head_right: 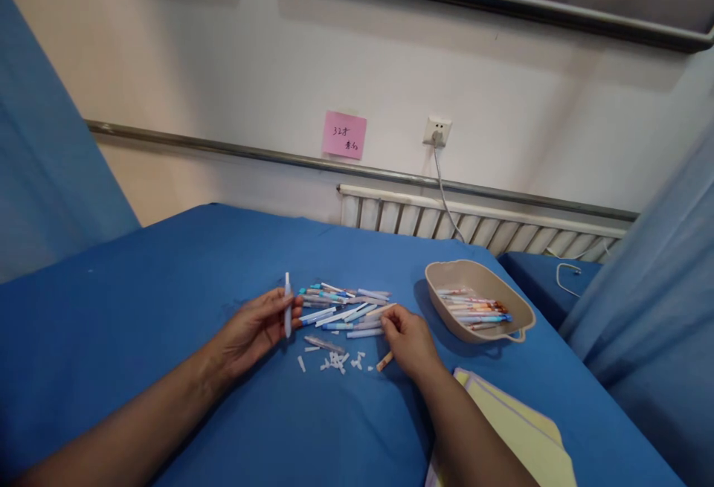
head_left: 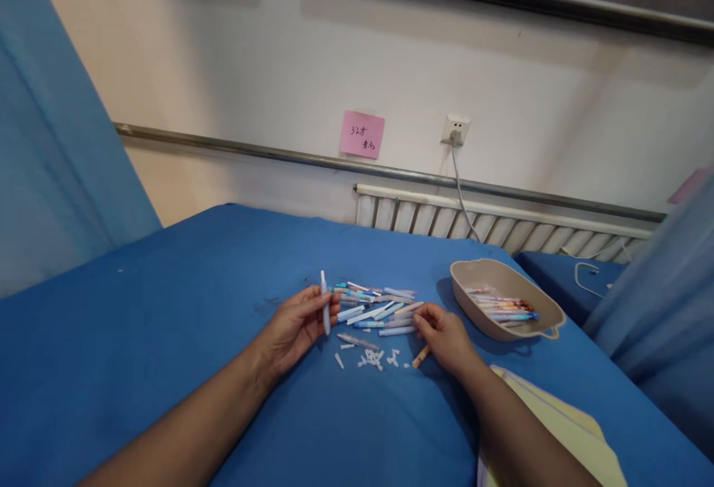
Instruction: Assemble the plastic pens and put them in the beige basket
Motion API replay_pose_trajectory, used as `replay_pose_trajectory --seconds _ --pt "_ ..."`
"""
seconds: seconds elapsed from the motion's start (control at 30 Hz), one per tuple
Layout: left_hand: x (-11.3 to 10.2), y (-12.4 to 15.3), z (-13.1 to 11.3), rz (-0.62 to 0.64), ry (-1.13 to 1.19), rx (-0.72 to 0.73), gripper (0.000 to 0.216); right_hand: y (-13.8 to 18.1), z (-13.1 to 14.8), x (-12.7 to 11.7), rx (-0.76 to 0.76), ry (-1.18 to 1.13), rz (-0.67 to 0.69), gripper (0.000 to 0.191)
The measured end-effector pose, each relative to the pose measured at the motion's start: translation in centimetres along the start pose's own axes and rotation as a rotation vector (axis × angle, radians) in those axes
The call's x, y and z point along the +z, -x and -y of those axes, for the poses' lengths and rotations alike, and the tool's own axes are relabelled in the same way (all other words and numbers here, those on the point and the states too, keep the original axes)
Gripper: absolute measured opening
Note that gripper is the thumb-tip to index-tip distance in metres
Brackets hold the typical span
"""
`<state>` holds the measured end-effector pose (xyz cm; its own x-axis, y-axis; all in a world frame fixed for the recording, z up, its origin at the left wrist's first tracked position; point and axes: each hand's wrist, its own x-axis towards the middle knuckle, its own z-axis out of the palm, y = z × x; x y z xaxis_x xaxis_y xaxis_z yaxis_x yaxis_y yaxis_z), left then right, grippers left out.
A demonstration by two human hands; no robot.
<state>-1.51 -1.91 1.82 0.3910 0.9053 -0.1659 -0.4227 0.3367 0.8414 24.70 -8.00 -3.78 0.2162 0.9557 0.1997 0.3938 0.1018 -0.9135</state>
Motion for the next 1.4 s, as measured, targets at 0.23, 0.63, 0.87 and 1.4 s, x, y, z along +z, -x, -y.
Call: replay_pose_trajectory --seconds 0.23,0.63,0.87,1.4 --pt "-1.0 0.5 1.7 0.095 -0.142 -0.130 0.017 -1.1 -0.7 -0.6 0.141 -0.238 -0.211 0.029" --pt "-0.6 -0.5 1.5 0.124 -0.092 -0.174 0.024 -1.7 -2.1 -0.7 0.258 -0.320 -0.301 0.028" --pt "-0.8 -0.5 1.5 0.119 -0.082 -0.168 0.026 -1.2 -1.6 -0.3 0.234 -0.357 -0.237 0.033" --pt "-2.1 -1.4 1.6 0.068 -0.088 -0.061 0.020 2.1 3.7 5.2 -0.114 0.371 0.108 0.013"
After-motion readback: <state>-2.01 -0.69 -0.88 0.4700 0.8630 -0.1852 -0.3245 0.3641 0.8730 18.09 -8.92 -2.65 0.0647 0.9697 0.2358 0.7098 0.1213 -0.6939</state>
